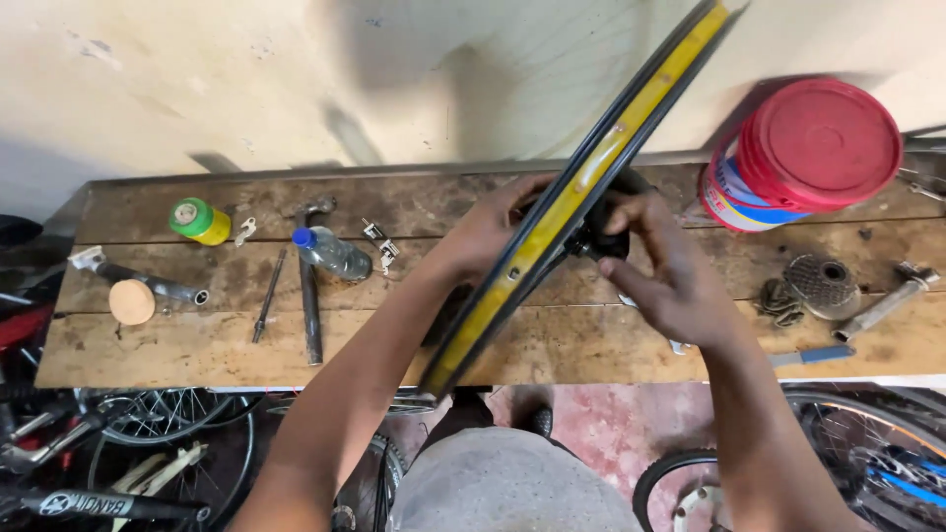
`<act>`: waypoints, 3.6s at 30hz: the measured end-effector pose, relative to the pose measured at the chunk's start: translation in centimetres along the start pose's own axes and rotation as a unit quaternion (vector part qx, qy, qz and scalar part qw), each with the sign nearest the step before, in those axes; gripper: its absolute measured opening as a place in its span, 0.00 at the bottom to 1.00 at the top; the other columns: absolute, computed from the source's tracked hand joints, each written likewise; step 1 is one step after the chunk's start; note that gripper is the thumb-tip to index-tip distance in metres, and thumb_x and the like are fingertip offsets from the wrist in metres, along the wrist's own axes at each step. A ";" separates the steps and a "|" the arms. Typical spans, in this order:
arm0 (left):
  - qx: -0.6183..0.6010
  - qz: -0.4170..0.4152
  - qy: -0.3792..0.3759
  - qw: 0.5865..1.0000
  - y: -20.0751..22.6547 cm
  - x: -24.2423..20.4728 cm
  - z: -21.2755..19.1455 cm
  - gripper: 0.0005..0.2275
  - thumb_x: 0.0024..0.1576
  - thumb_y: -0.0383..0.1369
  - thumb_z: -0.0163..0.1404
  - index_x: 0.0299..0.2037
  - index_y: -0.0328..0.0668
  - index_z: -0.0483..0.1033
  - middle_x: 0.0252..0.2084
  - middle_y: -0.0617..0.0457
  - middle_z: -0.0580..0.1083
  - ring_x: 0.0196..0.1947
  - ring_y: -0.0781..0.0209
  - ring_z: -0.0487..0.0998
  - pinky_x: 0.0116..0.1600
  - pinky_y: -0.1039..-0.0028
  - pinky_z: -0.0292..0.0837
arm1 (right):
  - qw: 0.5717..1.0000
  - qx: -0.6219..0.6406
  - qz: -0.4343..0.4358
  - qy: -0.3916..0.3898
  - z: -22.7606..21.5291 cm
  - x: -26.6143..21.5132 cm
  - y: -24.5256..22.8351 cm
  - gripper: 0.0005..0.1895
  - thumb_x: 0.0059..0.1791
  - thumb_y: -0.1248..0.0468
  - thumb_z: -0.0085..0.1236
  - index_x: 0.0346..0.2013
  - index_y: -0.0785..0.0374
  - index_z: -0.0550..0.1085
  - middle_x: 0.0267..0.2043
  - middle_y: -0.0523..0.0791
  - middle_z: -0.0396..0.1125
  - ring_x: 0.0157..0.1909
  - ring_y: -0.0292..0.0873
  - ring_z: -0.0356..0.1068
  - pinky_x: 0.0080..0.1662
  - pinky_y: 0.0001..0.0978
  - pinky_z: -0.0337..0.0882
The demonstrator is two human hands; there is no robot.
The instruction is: The person works on a bicycle wheel hub, using a wrench to tighten a nut and then wiping the hub and spokes with a black cloth. The person rotates the wheel to access different areas and continues cleaning the hub and axle.
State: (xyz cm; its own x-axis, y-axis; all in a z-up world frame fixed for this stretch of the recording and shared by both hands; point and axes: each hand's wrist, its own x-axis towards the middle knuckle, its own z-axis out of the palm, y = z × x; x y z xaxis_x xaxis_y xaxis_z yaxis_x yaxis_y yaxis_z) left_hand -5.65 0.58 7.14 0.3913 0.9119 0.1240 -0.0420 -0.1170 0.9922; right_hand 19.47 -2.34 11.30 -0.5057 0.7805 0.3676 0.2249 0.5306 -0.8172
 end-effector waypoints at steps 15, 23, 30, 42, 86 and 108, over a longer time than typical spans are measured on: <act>-0.013 0.021 -0.031 0.999 2.2 -0.7 1.1 0.34 0.54 0.58 0.52 0.63 0.40 0.67 0.56 0.40 0.72 0.58 0.54 0.70 0.61 0.60 0.69 | 0.984 -0.013 0.113 -0.137 -2.8 3.7 0.0 0.25 0.36 0.76 0.61 0.45 0.69 0.66 0.37 0.54 0.66 0.46 0.53 0.71 0.51 0.49 0.67; -0.034 0.008 -0.039 0.999 -0.1 0.5 0.4 0.26 0.54 0.32 0.60 0.63 0.41 0.66 0.59 0.41 0.71 0.59 0.45 0.72 0.62 0.57 0.68 | 0.958 -0.197 0.056 -0.202 -2.5 5.2 -1.6 0.15 0.33 0.65 0.61 0.28 0.69 0.69 0.26 0.57 0.66 0.36 0.65 0.71 0.42 0.52 0.67; -0.061 -0.028 -0.028 0.997 2.5 -0.3 1.7 0.32 0.43 0.18 0.53 0.63 0.41 0.66 0.59 0.44 0.71 0.58 0.46 0.71 0.60 0.56 0.71 | 0.930 -0.270 -0.152 -0.196 -3.0 4.1 0.6 0.18 0.38 0.56 0.64 0.21 0.70 0.73 0.17 0.59 0.62 0.26 0.65 0.69 0.26 0.54 0.68; -0.048 -0.022 -0.086 0.995 2.6 -1.6 0.8 0.33 0.46 0.26 0.47 0.67 0.54 0.64 0.66 0.47 0.66 0.66 0.43 0.63 0.63 0.51 0.64 | 0.886 -0.331 -0.144 -0.290 -2.3 4.4 0.5 0.14 0.39 0.53 0.60 0.22 0.60 0.72 0.23 0.53 0.67 0.33 0.60 0.69 0.37 0.52 0.66; -0.101 0.002 -0.036 0.994 0.3 -1.3 1.1 0.31 0.49 0.29 0.59 0.66 0.45 0.64 0.65 0.43 0.67 0.64 0.43 0.66 0.59 0.54 0.71 | 0.917 -0.343 -0.039 -0.198 0.0 5.6 -2.6 0.12 0.40 0.54 0.53 0.24 0.59 0.73 0.23 0.50 0.68 0.33 0.60 0.73 0.37 0.52 0.74; -0.077 0.024 -0.037 0.996 -0.3 -1.3 1.6 0.28 0.56 0.37 0.60 0.65 0.44 0.62 0.65 0.42 0.66 0.64 0.46 0.66 0.59 0.56 0.73 | 0.867 -0.410 -0.281 0.025 0.8 4.9 -0.3 0.11 0.36 0.57 0.60 0.15 0.57 0.68 0.18 0.47 0.58 0.24 0.55 0.67 0.27 0.45 0.68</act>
State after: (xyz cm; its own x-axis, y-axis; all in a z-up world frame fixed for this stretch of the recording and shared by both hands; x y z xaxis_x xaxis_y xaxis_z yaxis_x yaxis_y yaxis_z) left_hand -4.66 -1.25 6.64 0.4517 0.8746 0.1761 -0.1998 -0.0932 0.9754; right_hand 16.25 1.08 13.01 -0.6958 0.3249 0.6406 0.4813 0.8729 0.0802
